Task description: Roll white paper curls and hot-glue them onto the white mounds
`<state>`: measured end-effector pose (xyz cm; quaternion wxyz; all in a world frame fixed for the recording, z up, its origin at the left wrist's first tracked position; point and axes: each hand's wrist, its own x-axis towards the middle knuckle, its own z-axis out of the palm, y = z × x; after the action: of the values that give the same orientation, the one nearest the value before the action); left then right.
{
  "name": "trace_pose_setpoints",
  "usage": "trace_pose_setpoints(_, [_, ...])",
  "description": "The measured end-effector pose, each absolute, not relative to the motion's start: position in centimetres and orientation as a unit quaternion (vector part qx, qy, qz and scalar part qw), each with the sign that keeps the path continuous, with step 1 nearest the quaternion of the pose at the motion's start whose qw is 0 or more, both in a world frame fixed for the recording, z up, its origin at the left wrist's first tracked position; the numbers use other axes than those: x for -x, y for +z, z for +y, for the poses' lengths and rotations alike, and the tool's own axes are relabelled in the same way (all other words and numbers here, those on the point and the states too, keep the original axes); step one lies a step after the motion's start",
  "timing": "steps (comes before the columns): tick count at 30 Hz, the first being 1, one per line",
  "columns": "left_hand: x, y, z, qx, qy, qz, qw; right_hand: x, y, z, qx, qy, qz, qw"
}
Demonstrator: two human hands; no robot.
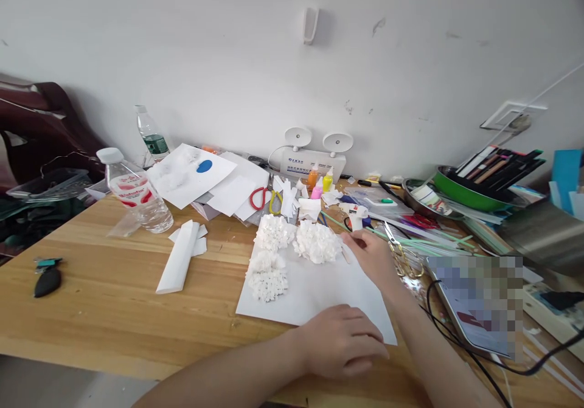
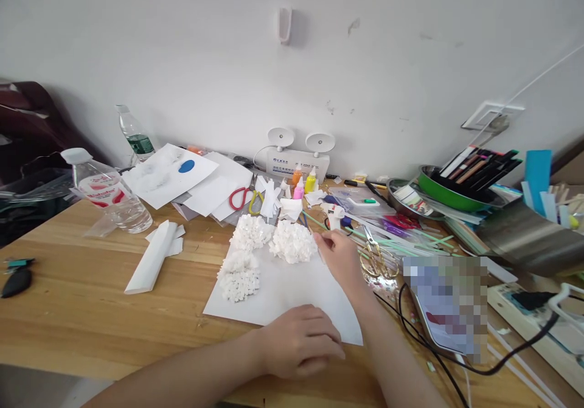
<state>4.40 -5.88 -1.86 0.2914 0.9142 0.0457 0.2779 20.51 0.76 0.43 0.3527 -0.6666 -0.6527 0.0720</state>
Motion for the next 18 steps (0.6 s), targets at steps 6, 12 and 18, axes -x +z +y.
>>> trace_pose_setpoints(6, [-4.5, -2.6, -5.9, -0.937, 0.263, 0.003, 0.230, -16.9, 0.7, 7.9, 0.612, 0.088, -0.736, 0.276])
trace_pose_setpoints(12, [-4.5, -3.9, -5.4, -0.961, 0.241, -0.020, 0.136, -13.0, -0.2, 13.1, 0.584, 0.081, -0.792, 0.160])
trace_pose_setpoints(18, [-4.5, -4.1, -5.2, -0.958, 0.262, -0.026, 0.115, -11.6, -0.8, 14.5, 0.585, 0.043, -0.805, 0.087])
